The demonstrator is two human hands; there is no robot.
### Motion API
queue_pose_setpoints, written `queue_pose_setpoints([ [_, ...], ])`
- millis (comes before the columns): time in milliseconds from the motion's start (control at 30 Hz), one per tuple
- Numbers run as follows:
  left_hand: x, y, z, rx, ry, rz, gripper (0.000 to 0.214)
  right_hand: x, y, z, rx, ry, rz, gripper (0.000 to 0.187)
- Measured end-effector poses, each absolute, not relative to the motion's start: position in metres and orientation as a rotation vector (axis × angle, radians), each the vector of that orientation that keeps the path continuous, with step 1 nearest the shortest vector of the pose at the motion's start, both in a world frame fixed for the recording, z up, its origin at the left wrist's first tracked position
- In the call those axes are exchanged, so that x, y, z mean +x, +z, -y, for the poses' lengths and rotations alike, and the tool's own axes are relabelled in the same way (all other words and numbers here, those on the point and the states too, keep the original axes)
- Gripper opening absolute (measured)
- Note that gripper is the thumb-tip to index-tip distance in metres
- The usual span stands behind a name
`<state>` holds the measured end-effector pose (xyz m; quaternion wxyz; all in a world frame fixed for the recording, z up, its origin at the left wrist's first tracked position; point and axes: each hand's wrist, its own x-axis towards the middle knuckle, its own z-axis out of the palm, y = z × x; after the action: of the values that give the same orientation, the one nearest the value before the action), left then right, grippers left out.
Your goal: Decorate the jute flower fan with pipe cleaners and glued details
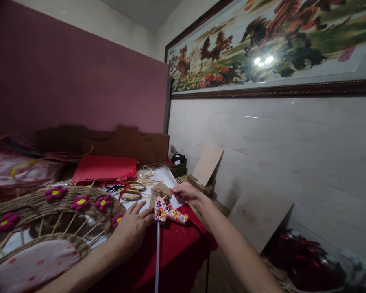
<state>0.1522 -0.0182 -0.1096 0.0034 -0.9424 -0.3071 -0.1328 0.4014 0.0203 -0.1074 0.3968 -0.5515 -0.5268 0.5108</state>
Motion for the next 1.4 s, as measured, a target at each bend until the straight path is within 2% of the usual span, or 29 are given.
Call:
queue_pose_setpoints([
  [167,0.152,-0.11,0.017,-2.95,-0.412,0.968,0.047,0.402,-0.105,-0.016,-1.269,1.404,1.256,0.025],
  [400,0.15,-0.111,0.019,-2.962,-0.394,0.96,0.046,0.405,-0.101,-0.016,-1.274,1.312,1.303,0.026],
  [800,0.151,-0.107,0.021,-2.988,-0.344,1.0,0.045,0.379,-0.109,-0.018,-1.621,0.629,1.741,0.004],
  [933,0.151,-0.107,0.02,-2.975,-0.369,0.982,0.045,0.372,-0.108,-0.018,-1.644,0.483,1.819,0.006],
  [1200,0.149,-0.108,0.018,-2.989,-0.421,0.963,0.046,0.379,-0.123,-0.027,-1.656,0.635,1.719,0.017],
  [1400,0.15,-0.111,0.017,-2.989,-0.428,0.963,0.046,0.388,-0.114,-0.028,-1.555,0.715,1.579,0.024],
])
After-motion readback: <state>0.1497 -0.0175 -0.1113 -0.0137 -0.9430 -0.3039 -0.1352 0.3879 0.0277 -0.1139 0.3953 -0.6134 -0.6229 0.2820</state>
